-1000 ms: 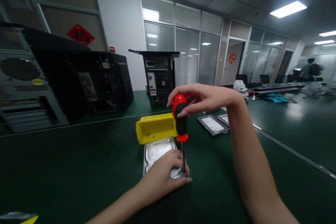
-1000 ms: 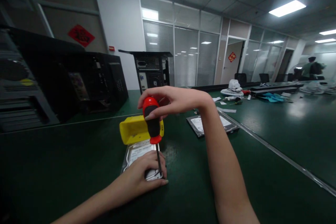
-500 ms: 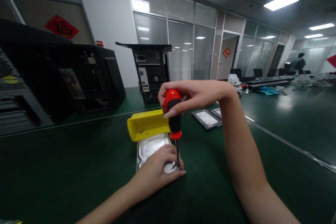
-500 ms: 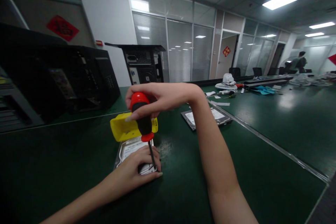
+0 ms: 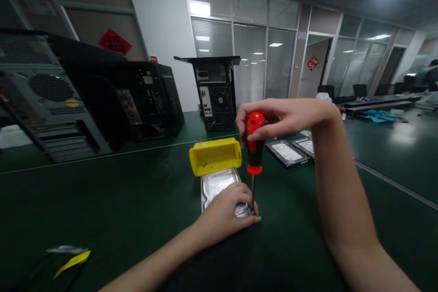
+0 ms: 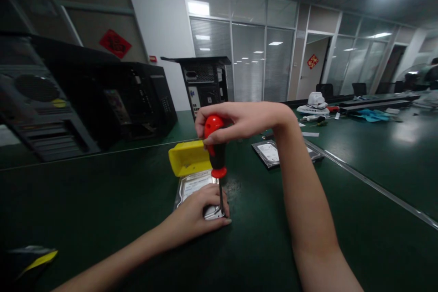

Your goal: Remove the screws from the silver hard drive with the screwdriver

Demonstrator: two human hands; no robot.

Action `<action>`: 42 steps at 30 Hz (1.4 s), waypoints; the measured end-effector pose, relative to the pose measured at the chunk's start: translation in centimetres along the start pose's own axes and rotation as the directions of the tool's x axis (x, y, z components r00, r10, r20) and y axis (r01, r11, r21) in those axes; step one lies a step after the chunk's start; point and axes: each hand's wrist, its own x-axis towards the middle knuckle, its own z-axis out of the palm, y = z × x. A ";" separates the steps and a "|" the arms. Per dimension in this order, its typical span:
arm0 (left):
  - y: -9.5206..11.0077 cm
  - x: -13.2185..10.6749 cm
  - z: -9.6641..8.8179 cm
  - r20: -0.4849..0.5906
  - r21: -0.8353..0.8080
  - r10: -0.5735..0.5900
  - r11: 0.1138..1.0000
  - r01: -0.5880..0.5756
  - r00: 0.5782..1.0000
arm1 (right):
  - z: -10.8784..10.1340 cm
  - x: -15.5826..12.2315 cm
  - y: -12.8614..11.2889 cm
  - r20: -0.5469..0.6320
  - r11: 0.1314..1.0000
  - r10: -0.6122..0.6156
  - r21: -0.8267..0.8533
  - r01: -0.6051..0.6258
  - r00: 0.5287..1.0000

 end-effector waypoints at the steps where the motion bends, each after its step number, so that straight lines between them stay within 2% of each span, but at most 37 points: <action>1: 0.0 -0.1 0.0 -0.001 0.004 0.004 1.000 -0.004 1.000 | 0.0 0.0 -0.1 0.008 1.000 -0.001 0.022 0.000 1.000; 9: 0.3 -0.9 0.0 0.010 0.047 0.007 0.999 -0.007 1.000 | 0.2 -0.3 -0.2 0.051 0.993 0.055 0.103 -0.060 0.997; 18: 0.6 -1.0 -0.1 0.008 0.043 0.000 0.999 -0.001 1.000 | 0.2 -0.6 -0.1 0.055 0.995 -0.009 0.104 0.003 0.998; 31: 0.3 -1.6 -0.1 0.009 0.053 0.029 0.998 -0.030 1.000 | 1.0 0.9 0.0 0.035 0.989 0.009 0.146 -0.014 0.999; 35: 0.5 -2.0 -0.2 0.025 0.072 0.037 0.997 -0.039 0.999 | 1.1 1.2 0.0 0.037 0.993 0.053 0.107 -0.056 0.998; 42: 0.3 -2.2 -0.1 0.026 0.080 0.044 0.996 -0.046 0.999 | 1.2 1.3 0.2 0.056 0.985 0.083 0.147 -0.091 0.995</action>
